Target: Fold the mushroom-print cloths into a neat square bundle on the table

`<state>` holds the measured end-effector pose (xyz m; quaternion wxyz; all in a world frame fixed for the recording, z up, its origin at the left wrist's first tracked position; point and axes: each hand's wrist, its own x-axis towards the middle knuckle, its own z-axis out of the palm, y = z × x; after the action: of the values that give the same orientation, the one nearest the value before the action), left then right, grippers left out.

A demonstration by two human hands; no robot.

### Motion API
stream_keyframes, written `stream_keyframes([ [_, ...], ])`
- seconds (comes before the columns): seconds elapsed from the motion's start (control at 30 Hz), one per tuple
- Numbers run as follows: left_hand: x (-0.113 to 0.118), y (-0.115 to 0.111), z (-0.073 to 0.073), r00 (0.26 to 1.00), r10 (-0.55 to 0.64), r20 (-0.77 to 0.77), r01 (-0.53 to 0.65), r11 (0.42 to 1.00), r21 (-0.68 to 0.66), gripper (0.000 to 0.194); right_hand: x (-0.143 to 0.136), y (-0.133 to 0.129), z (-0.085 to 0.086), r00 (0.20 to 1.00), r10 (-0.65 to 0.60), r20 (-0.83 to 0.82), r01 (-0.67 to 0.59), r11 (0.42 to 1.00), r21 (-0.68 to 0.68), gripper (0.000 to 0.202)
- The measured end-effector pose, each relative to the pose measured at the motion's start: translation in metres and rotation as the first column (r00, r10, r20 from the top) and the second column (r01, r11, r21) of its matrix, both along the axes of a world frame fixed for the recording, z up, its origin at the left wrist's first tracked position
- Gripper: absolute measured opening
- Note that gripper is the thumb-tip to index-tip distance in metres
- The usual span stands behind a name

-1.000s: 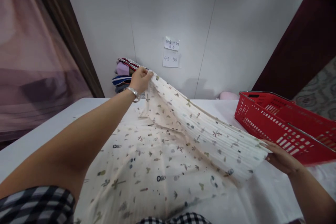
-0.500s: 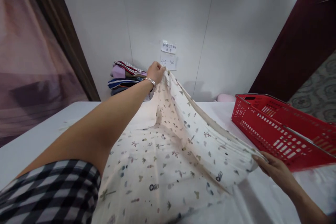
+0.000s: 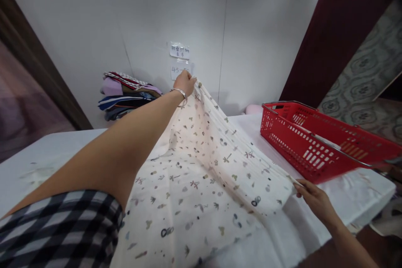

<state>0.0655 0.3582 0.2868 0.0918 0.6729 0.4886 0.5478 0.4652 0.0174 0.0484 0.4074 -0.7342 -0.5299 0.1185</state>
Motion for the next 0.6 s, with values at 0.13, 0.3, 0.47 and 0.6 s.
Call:
stream_keyframes([
  [0.13,0.018,-0.003,0.005,0.999,-0.042,-0.01,0.042,0.999,0.027,0.013,0.009,-0.006,-0.008,0.993,-0.02,-0.117,0.017,1.0,-0.025,0.027],
  [0.3,0.051,-0.015,0.018,0.991,-0.115,-0.062,0.117,0.993,0.03,0.008,0.031,-0.011,-0.001,0.96,-0.259,-0.104,0.26,0.966,-0.001,0.022],
  [0.47,0.099,-0.021,0.023,0.963,-0.219,-0.159,0.22,0.975,-0.008,0.006,0.088,-0.017,-0.007,0.887,-0.461,0.006,0.46,0.883,-0.095,0.015],
  [0.6,0.127,-0.035,0.004,0.915,-0.31,-0.257,0.274,0.947,-0.168,0.008,0.115,-0.016,-0.029,0.948,-0.2,0.25,0.263,0.931,-0.253,0.008],
])
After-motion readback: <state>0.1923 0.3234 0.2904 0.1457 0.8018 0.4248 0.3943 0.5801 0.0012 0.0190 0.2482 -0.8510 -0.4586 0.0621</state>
